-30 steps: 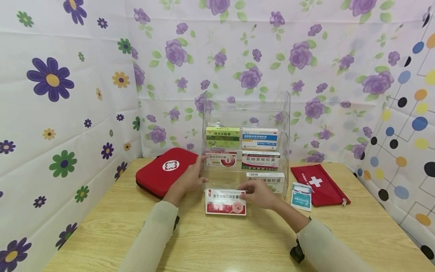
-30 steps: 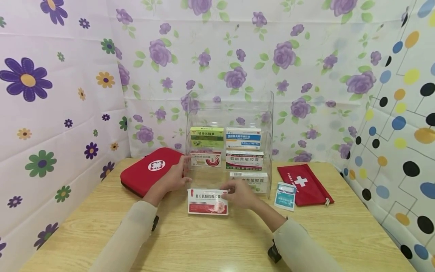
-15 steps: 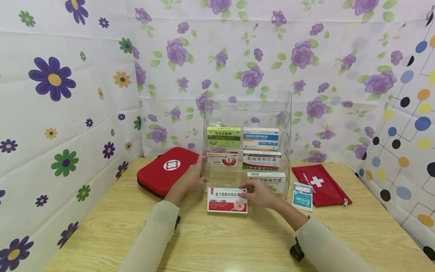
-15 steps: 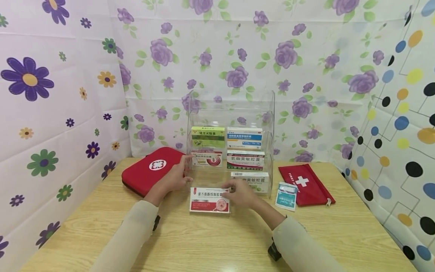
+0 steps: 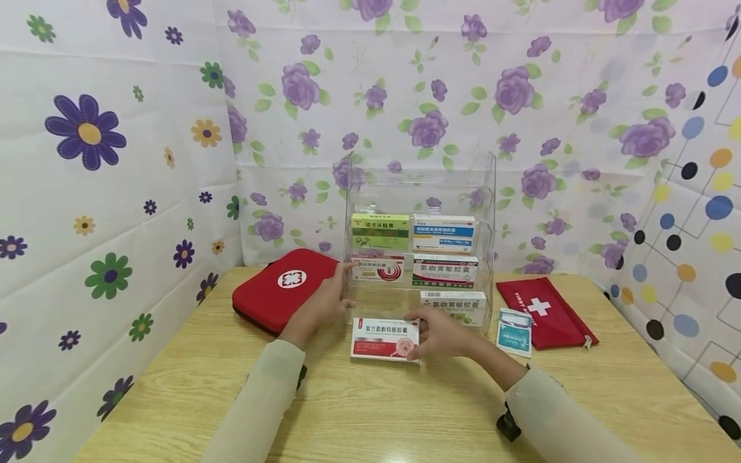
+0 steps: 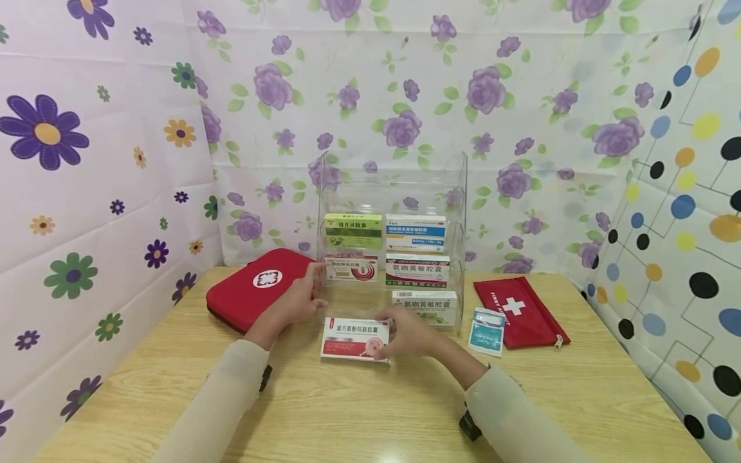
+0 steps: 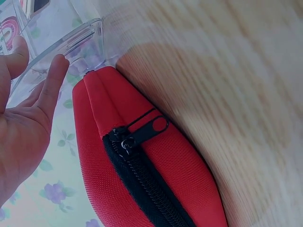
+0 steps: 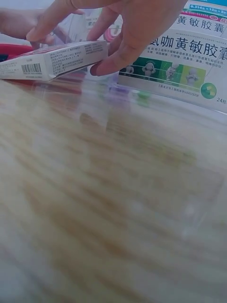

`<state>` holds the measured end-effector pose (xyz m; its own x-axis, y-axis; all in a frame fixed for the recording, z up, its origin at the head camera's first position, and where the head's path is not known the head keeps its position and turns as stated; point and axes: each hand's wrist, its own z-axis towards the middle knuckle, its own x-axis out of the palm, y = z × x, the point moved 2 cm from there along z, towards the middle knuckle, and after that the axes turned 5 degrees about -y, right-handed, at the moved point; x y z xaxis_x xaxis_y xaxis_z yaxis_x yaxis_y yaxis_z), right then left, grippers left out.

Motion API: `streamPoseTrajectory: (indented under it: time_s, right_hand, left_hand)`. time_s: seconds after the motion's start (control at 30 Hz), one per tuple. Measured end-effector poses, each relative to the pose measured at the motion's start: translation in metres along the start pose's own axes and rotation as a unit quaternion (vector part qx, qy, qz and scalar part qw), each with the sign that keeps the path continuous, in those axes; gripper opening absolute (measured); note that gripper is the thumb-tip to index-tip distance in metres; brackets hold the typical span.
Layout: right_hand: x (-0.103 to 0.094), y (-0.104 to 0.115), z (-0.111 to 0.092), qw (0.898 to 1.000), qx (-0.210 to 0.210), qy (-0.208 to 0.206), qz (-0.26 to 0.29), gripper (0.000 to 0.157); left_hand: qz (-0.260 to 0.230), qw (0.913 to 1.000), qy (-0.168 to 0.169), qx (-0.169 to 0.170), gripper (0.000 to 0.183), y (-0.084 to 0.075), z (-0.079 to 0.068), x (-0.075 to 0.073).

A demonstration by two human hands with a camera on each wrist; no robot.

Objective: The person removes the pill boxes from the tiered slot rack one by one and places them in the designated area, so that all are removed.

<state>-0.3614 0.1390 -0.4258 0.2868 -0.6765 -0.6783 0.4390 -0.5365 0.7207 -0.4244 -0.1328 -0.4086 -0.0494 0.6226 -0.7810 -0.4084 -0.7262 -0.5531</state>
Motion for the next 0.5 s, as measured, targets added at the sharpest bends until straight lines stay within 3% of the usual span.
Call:
streamPoseTrajectory:
  time_s: [0.23, 0.5]
  right_hand:
    - [0.0011, 0.0030, 0.0003, 0.997, -0.033, -0.005, -0.070, 0.083]
    - [0.0052, 0.0021, 0.0014, 0.996, -0.032, 0.014, -0.080, 0.090]
  left_hand:
    - [0.005, 1.0000, 0.003, -0.003, 0.089, -0.0010, 0.0001, -0.0012]
    - [-0.002, 1.0000, 0.002, 0.001, 0.089, -0.0010, 0.0000, -0.0016]
